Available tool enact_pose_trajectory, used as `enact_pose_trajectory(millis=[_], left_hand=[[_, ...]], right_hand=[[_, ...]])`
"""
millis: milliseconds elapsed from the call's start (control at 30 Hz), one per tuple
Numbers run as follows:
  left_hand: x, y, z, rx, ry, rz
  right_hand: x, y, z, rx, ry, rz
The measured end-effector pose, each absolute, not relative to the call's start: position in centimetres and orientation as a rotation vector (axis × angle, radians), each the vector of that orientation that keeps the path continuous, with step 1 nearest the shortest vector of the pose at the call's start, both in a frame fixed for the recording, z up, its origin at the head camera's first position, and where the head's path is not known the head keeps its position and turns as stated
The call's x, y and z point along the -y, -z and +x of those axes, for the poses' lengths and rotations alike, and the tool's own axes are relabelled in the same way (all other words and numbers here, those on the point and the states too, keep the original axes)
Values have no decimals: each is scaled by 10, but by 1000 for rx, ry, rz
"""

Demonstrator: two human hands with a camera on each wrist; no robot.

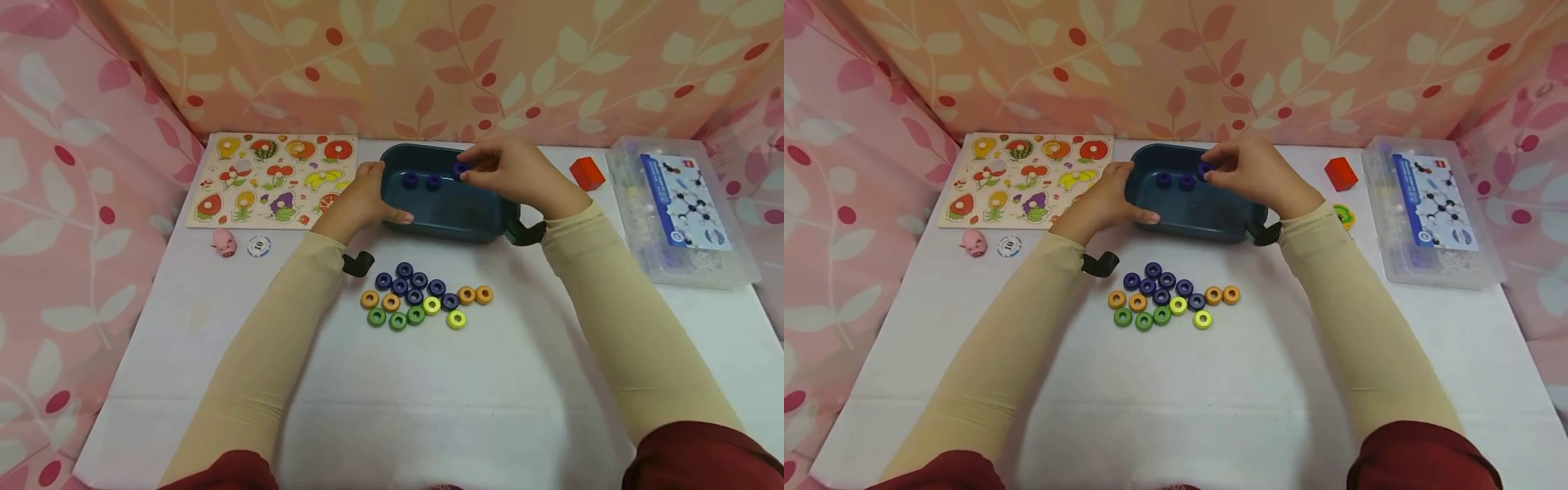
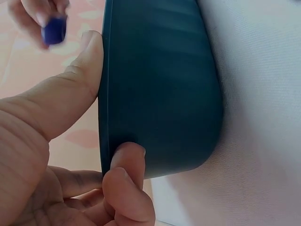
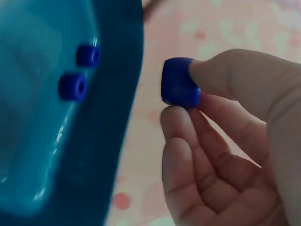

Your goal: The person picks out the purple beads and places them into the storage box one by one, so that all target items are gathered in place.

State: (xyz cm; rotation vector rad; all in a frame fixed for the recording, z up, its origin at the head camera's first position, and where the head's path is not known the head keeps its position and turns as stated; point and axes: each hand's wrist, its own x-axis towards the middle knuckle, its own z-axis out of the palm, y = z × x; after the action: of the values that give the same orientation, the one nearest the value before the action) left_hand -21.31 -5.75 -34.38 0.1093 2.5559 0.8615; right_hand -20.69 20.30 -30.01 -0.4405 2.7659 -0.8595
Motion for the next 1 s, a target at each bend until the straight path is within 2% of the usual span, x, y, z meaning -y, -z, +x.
enact_pose_trajectory(millis=[233,400,567,767,1000], left_hand=[[59,348,-212,-2554,-864,97],[57,346,-213,-2553,-870,105],[57,345,-214,-2568,-860,118],[58,347,-214,-2572,-856,145],[58,346,-215,-2569,-859,134]], right_hand=[[-209,334,-247,-2687,847,-373],[-211,349,-258,-2674,777,-381],[-208,349,-260,-2691,759,-376],[-207,334,-243,-2717,798,-401],[-200,314,-189,-2697,840,-442]])
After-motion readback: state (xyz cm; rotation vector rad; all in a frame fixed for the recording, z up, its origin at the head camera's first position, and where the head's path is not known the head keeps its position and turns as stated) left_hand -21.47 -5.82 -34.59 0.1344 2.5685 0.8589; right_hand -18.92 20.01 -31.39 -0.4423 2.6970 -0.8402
